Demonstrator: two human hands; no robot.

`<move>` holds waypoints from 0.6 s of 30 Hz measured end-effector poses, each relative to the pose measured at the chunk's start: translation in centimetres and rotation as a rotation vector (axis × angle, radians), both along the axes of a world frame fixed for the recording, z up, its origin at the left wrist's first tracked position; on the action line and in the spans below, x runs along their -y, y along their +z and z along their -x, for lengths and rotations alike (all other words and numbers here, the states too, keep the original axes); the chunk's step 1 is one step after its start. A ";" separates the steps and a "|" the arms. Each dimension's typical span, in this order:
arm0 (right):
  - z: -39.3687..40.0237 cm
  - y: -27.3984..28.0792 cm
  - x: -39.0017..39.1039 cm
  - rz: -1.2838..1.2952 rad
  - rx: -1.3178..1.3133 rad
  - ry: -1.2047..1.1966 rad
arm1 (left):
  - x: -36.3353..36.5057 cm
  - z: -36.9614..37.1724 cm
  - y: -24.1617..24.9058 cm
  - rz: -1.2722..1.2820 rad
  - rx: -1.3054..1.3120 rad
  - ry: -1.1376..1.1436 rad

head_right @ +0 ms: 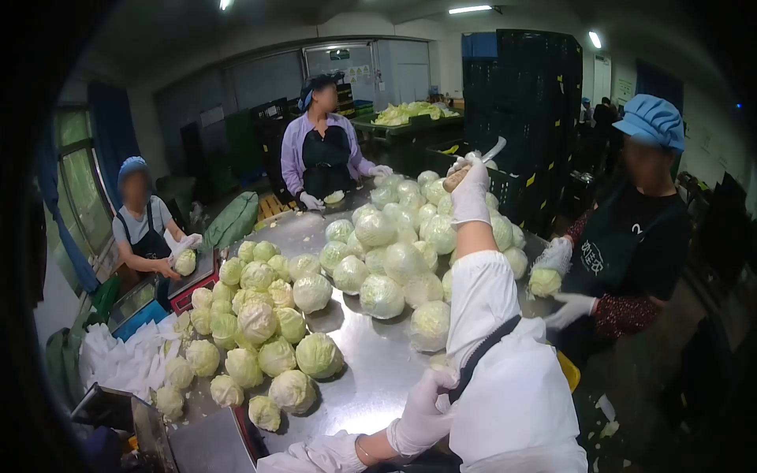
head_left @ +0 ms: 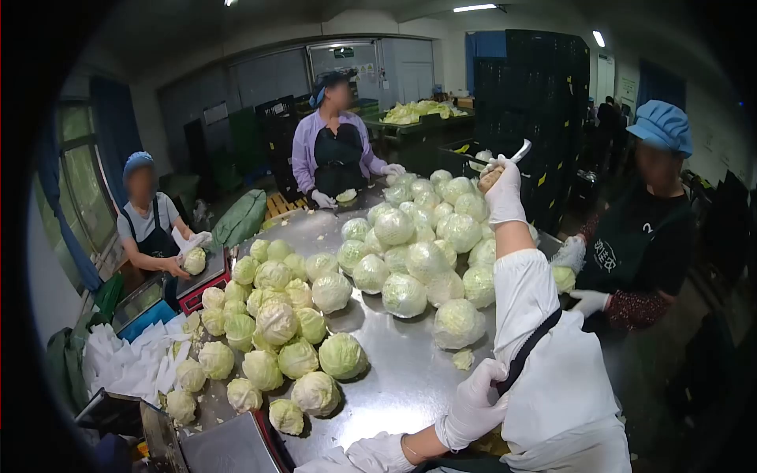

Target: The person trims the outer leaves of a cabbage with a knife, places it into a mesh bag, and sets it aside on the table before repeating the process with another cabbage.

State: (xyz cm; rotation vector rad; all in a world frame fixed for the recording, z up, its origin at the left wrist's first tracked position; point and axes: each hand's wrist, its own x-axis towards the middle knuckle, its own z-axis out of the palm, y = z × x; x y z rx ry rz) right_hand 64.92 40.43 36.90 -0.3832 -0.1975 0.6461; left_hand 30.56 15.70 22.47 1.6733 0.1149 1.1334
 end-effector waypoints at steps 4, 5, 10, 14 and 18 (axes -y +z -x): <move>7.3 -4.5 5.5 0.216 0.644 -0.093 | -0.5 2.6 -4.6 -0.036 -0.516 -0.366; 7.9 -6.8 7.3 0.428 0.852 0.002 | -0.6 3.7 -5.2 -0.150 -0.503 -0.384; 6.9 -20.7 12.0 1.075 1.450 -0.021 | -4.7 10.4 -12.9 0.160 -0.614 -0.113; 5.5 -29.7 12.5 1.130 1.471 0.052 | -6.2 14.7 -16.8 0.594 -0.670 0.031; 11.9 -29.1 16.4 0.829 1.365 -0.014 | -6.9 15.3 -19.4 0.844 -0.528 0.041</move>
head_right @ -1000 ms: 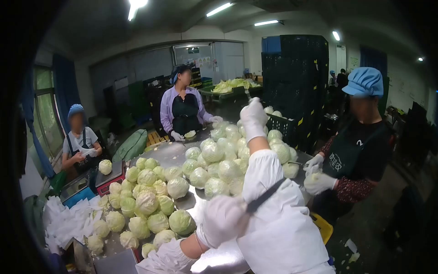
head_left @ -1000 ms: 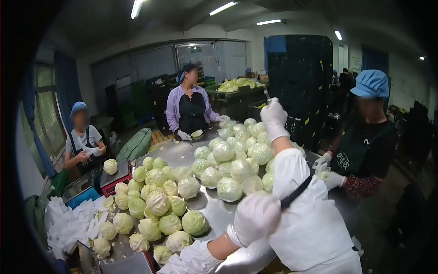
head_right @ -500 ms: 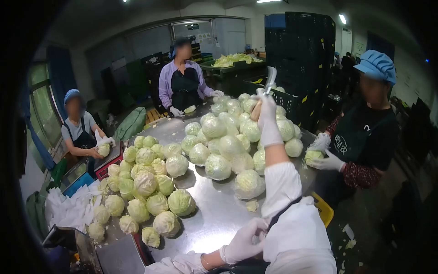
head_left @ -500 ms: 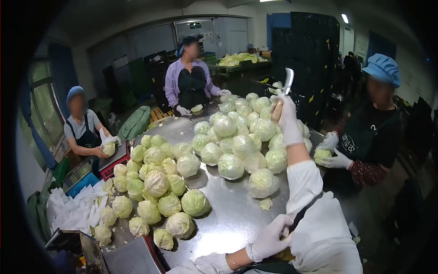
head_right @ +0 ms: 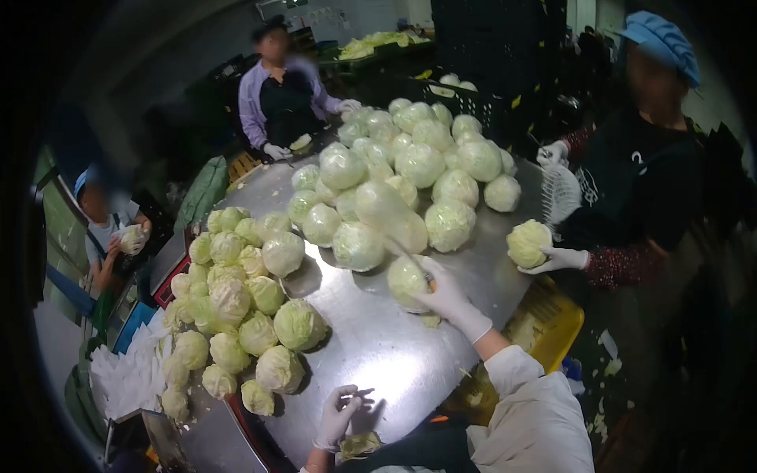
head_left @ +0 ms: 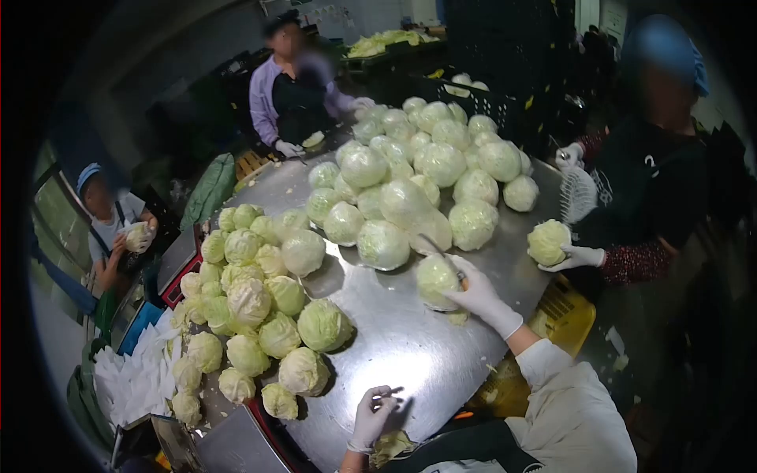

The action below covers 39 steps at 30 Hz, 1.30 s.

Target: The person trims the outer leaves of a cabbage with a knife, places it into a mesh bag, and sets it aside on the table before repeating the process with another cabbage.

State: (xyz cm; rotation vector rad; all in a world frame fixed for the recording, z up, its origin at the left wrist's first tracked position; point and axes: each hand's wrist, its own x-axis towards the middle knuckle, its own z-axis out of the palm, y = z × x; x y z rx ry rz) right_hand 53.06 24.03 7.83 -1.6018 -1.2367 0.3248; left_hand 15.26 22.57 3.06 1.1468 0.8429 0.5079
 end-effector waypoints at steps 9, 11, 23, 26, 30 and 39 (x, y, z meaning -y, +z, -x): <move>8.2 -5.0 9.6 0.125 -0.151 -0.005 | -3.3 -5.3 0.2 -0.087 -0.036 0.011; 9.6 -5.8 10.2 0.204 -0.138 0.087 | -2.6 -7.4 -1.4 -0.108 0.055 0.001; 18.2 -7.4 14.0 0.353 -0.541 0.544 | 2.8 2.5 1.0 -0.133 -0.136 0.149; 17.5 -6.4 13.9 0.460 -0.386 0.515 | 3.7 3.6 -0.4 -0.408 -0.314 0.236; 16.5 -6.3 15.8 0.490 -0.197 0.427 | 4.1 1.9 -0.5 -0.537 -0.379 0.333; 17.4 -3.9 16.8 0.585 0.299 0.472 | 3.3 0.2 -0.5 -0.684 -0.500 0.322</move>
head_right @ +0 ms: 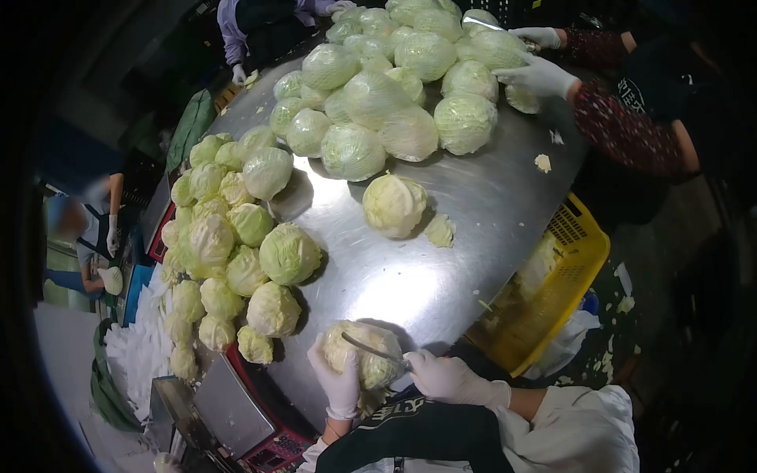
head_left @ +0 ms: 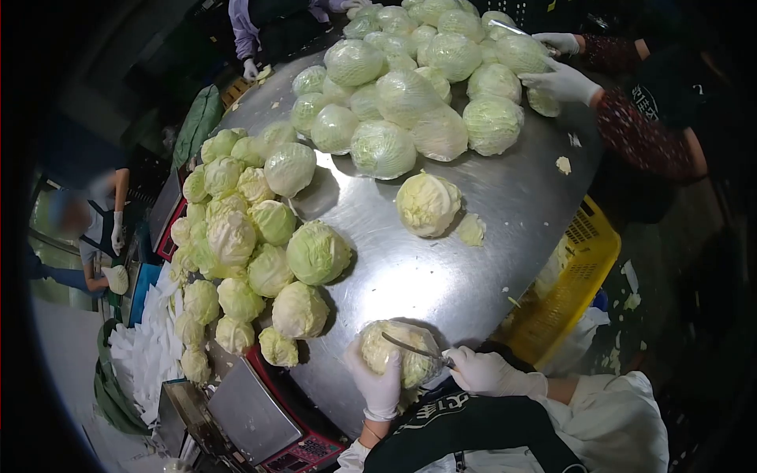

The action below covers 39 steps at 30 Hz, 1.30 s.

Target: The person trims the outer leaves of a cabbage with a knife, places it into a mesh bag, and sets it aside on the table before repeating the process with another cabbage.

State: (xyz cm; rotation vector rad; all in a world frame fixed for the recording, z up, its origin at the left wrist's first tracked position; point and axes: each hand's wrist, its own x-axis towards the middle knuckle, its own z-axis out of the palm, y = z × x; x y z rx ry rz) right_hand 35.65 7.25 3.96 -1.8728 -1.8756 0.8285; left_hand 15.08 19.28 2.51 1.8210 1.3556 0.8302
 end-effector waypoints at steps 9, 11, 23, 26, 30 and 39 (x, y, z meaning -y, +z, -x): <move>-1.4 0.5 -5.9 0.049 -0.083 -0.055 | -1.8 -1.6 0.0 -0.059 -0.089 0.029; -2.5 -0.1 -6.2 0.120 -0.169 -0.003 | -3.0 -1.4 -0.5 -0.002 -0.027 0.033; -2.6 -4.5 -9.2 0.259 -0.095 -0.032 | -5.4 -3.2 1.8 -0.038 -0.207 -0.129; -1.5 -7.3 -8.4 0.253 -0.124 -0.064 | -5.4 -1.5 0.3 0.016 -0.028 -0.118; -1.9 -4.1 -7.9 0.258 -0.633 -0.135 | -2.6 3.7 -3.4 0.052 0.322 -0.087; -0.1 3.0 -8.8 0.009 -0.516 -0.103 | -2.6 0.5 1.0 -0.051 0.128 -0.089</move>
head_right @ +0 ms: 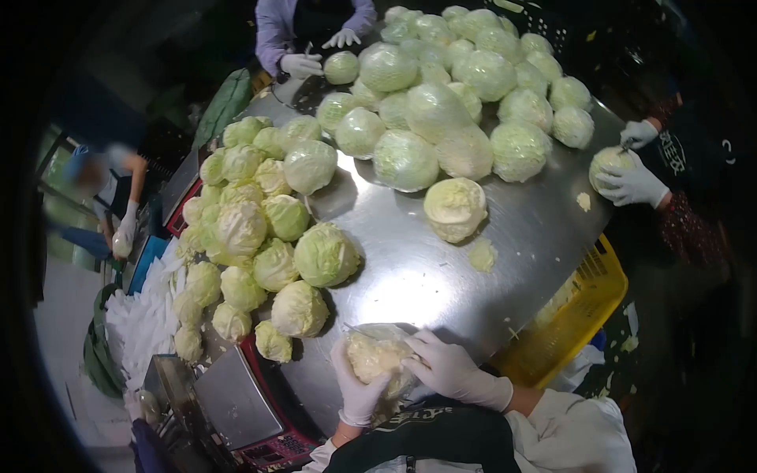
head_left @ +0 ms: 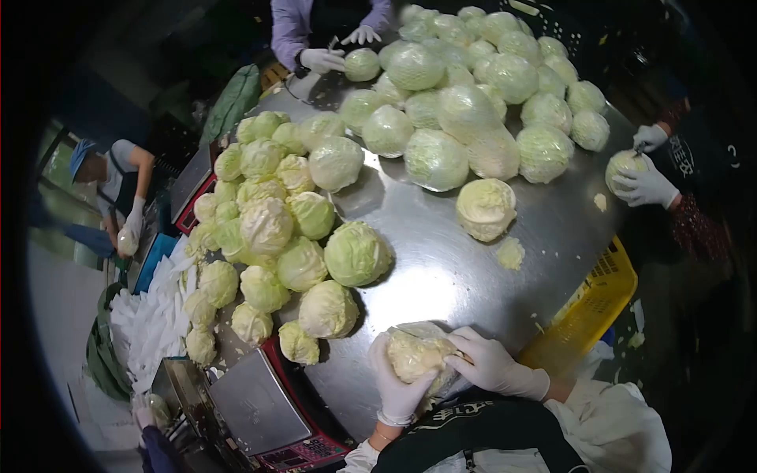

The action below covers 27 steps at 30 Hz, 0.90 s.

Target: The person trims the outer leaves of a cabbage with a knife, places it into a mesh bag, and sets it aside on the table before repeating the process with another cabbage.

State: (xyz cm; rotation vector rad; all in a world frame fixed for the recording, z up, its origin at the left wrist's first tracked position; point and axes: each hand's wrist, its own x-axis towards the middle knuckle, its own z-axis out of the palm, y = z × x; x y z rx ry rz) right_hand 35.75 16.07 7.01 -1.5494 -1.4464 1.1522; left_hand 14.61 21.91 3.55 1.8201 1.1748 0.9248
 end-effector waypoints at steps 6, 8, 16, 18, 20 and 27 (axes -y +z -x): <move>-0.4 -8.4 -0.8 -0.028 -0.094 -0.336 | 0.8 -1.8 0.3 -0.027 -0.135 0.062; -1.5 -10.2 -0.8 0.096 -0.139 -0.322 | 1.1 -1.1 0.6 -0.062 -0.125 0.032; 1.8 -2.1 0.6 0.363 -0.549 -0.053 | 3.2 6.7 0.8 0.485 0.249 0.257; 3.9 -1.2 0.5 0.444 -0.610 0.094 | 2.7 6.4 -2.0 0.496 0.355 0.220; 5.8 -2.0 0.4 0.367 -0.935 0.232 | 2.6 4.8 -1.3 0.787 0.682 0.277; 0.4 -1.3 3.3 0.404 -1.155 0.350 | 4.3 3.3 -4.1 1.392 1.187 -0.150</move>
